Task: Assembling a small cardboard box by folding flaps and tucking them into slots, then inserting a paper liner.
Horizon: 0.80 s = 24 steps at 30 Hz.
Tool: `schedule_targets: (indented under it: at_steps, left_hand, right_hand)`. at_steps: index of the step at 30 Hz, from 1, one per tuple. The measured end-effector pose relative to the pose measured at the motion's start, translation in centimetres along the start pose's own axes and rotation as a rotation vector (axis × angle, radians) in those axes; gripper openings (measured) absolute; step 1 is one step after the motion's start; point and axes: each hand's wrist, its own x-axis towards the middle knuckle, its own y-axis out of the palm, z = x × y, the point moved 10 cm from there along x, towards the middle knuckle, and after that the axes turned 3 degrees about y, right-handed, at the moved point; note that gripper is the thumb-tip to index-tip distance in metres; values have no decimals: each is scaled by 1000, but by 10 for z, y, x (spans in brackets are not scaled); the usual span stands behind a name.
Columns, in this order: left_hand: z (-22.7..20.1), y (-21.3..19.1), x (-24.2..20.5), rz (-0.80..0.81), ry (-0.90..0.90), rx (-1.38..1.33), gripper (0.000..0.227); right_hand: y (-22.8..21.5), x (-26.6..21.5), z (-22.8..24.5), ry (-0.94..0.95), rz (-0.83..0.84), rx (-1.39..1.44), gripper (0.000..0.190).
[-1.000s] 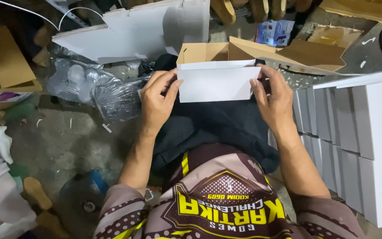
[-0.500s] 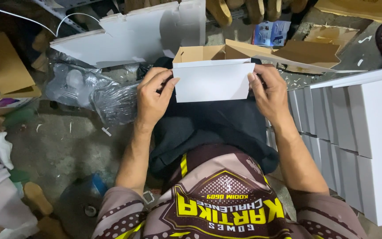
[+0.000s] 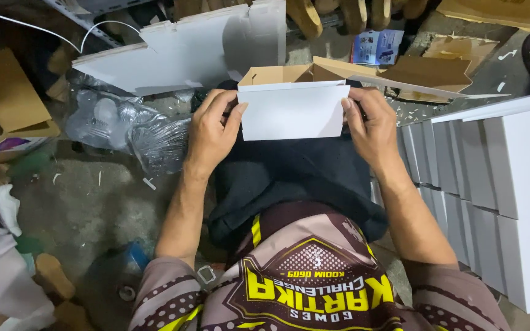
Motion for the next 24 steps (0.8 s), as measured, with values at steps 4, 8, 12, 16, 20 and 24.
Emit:
schedule_targets:
  at_steps: [4,8,12,16,20,24]
  left_hand:
    - [5,1,1,33,18,-22,13]
    - [12,7,-1,65,14,-26,11]
    - [16,6,6,81,-26,-100,13]
    - [15,-1,23,188,-81,-193,53]
    - [13,15,47,493,101,146,54]
    - [24,38,60,794,62,204,46]
  right_hand:
    - [3,0,-4,-9,16,-21,18]
    - [4,1,-10,9,27,-56,15]
    - [2,8,-3,99,15,-7,14]
    - [-13,5,-10,53,6,-264,24]
    - [-7,20,32,-227,105,-821,42]
    - [10,45,60,-540,315,-1068,80]
